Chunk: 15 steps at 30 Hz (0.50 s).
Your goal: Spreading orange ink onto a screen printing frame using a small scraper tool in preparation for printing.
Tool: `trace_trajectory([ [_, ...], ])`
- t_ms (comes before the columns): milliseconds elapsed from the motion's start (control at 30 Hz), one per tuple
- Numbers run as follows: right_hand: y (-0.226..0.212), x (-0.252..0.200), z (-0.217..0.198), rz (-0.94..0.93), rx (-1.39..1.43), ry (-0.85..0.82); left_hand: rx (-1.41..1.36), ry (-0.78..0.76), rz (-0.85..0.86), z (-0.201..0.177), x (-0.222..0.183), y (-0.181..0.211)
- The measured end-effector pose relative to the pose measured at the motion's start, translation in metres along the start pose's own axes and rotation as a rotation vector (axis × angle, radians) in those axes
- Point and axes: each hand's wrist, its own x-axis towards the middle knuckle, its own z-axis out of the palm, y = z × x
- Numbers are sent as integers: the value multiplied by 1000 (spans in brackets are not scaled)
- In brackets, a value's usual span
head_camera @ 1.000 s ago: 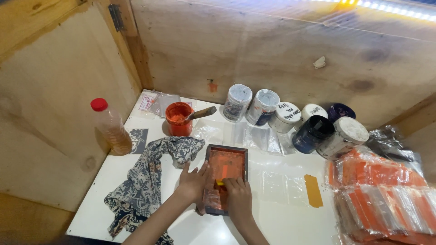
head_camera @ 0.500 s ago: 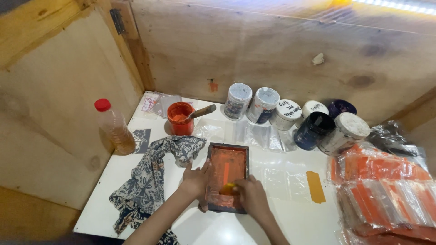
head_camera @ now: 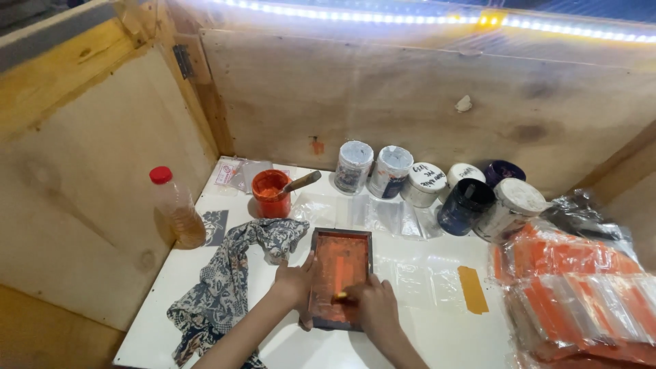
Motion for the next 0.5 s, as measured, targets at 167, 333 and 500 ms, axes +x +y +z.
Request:
trace_trajectory([
  [167,29,79,2,37,-82,172,73,-55,-23,-10,-3,9],
  [333,36,91,28,33,-73,263,148,-111,-27,-16,-4,10],
  [500,23,57,28,49,-97,315,164,-19,-59,-11,10,10],
])
